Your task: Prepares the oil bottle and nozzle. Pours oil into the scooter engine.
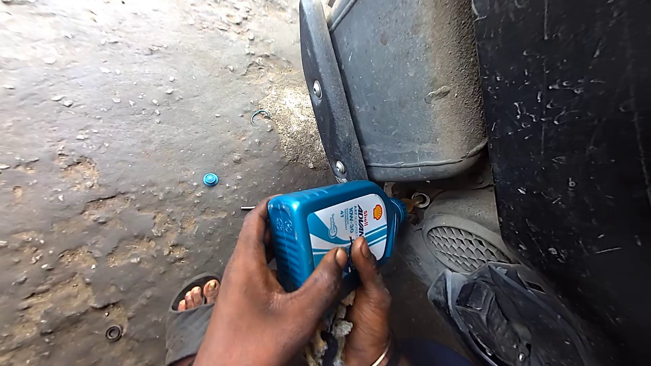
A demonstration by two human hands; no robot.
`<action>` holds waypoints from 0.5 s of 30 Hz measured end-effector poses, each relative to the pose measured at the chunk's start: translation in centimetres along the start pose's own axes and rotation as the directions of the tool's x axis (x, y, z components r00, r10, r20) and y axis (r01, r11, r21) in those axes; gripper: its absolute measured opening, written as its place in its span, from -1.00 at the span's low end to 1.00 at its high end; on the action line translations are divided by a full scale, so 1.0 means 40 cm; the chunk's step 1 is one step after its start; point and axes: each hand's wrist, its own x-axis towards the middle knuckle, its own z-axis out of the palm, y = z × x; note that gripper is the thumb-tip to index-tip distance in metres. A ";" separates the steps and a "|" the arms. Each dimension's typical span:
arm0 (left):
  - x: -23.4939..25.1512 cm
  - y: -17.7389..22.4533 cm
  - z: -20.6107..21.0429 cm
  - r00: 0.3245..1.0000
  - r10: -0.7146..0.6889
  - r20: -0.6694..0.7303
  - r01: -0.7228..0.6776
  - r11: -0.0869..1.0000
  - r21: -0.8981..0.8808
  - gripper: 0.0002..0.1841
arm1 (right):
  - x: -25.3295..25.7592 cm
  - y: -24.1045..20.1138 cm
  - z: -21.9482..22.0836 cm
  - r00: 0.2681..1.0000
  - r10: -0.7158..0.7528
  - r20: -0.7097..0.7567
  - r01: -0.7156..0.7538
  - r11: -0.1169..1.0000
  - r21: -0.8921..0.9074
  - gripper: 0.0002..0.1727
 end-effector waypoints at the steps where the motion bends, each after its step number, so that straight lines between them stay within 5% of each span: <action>1: 0.000 0.000 0.000 1.000 -0.004 0.000 0.004 1.000 -0.002 -0.16 | -0.001 0.000 0.000 1.000 0.002 0.002 -0.002 1.000 0.002 -0.53; 15: 0.002 0.000 0.001 1.000 0.006 0.000 -0.006 1.000 -0.003 -0.18 | 0.002 -0.001 -0.006 0.999 0.020 0.039 -0.021 1.000 0.016 -0.53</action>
